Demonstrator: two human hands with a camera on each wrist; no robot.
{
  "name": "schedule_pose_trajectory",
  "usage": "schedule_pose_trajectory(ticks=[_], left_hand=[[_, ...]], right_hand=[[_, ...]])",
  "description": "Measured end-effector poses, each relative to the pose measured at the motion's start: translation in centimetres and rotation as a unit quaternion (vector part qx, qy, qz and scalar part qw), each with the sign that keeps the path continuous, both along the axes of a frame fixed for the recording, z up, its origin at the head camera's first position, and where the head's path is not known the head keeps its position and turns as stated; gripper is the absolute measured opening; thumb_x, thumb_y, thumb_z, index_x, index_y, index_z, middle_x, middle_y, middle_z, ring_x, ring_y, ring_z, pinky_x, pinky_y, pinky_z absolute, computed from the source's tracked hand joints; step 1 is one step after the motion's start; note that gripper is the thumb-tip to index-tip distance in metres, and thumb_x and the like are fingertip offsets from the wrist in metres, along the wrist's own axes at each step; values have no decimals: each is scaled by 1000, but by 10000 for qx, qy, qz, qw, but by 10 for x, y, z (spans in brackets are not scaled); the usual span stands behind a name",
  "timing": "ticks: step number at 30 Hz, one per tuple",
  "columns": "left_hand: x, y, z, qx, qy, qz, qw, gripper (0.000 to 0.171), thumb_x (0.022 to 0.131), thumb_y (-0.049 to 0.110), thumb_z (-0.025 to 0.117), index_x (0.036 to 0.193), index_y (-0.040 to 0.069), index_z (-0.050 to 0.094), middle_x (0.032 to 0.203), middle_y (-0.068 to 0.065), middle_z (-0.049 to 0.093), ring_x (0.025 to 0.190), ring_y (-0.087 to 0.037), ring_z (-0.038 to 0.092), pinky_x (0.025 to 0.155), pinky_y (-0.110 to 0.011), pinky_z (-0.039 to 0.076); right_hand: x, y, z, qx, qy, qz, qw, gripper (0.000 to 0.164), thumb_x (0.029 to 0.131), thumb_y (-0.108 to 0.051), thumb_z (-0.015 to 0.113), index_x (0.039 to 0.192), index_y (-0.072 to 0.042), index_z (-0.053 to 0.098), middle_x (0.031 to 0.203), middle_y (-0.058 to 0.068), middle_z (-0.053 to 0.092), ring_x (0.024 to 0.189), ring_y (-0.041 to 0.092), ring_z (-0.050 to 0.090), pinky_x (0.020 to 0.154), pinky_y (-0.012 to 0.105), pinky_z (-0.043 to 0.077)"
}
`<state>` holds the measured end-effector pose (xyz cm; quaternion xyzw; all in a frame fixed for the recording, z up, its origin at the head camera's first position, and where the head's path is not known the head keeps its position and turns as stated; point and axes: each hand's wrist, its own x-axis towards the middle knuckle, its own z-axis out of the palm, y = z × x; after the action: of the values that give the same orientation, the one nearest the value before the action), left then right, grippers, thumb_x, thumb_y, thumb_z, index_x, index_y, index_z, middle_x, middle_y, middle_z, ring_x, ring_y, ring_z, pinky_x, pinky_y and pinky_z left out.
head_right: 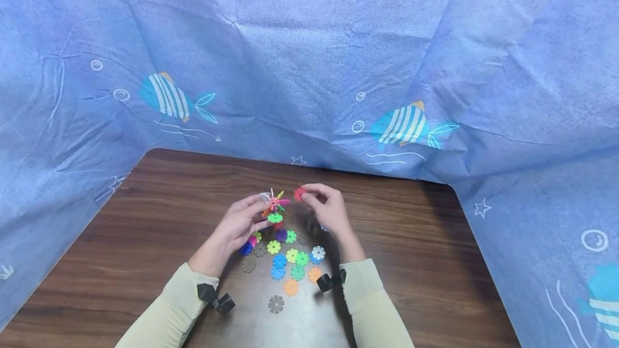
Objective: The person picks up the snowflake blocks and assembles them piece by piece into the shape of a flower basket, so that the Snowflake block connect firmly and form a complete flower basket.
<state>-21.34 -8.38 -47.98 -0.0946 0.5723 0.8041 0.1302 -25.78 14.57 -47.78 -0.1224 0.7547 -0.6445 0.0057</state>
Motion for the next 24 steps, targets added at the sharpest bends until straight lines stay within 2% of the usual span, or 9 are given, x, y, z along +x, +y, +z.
schedule_pose_trajectory(ticks=[2,5,8,16,22,24], left_hand=[[0,1,-1,8,-36,-45,10000,40,101,14,64,139,0,58,118,-10,65,105,-17,66,103,-50,54],[0,1,-2,-8,-79,-81,9999,39,102,14,63,139,2,58,120,-9,65,106,-17,66,103,-50,54],[-1,1,-1,-3,-67,-61,10000,38,102,13,62,138,1,59,121,-11,64,106,-18,67,103,-50,54],[0,1,3,-120,-48,-149,9998,37,101,14,64,136,2,60,122,-12,65,106,-17,68,99,-47,57],[1,3,2,-241,57,-311,9992,36,101,14,64,134,2,61,119,-10,68,104,-15,68,92,-39,60],[2,4,1,-255,97,-327,9991,36,100,13,64,134,1,61,117,-8,69,102,-13,68,89,-37,61]], right_hand=[[6,1,0,-197,27,-22,9998,22,95,-3,71,116,3,73,79,7,68,58,12,56,49,24,46],[9,3,0,-189,163,-85,9997,20,92,-1,72,112,4,74,78,0,71,58,9,58,50,23,46],[9,4,1,-51,292,-117,9995,18,91,-1,74,109,3,75,80,0,73,60,6,60,51,25,49],[6,2,2,277,233,116,9993,20,95,-2,71,113,4,76,95,19,76,61,4,61,54,26,52],[20,-3,21,485,237,369,9979,20,96,0,69,113,10,73,98,28,74,60,5,60,54,21,50],[21,-3,19,494,251,393,9977,20,96,-1,70,113,9,74,97,27,74,60,8,60,54,23,51]])
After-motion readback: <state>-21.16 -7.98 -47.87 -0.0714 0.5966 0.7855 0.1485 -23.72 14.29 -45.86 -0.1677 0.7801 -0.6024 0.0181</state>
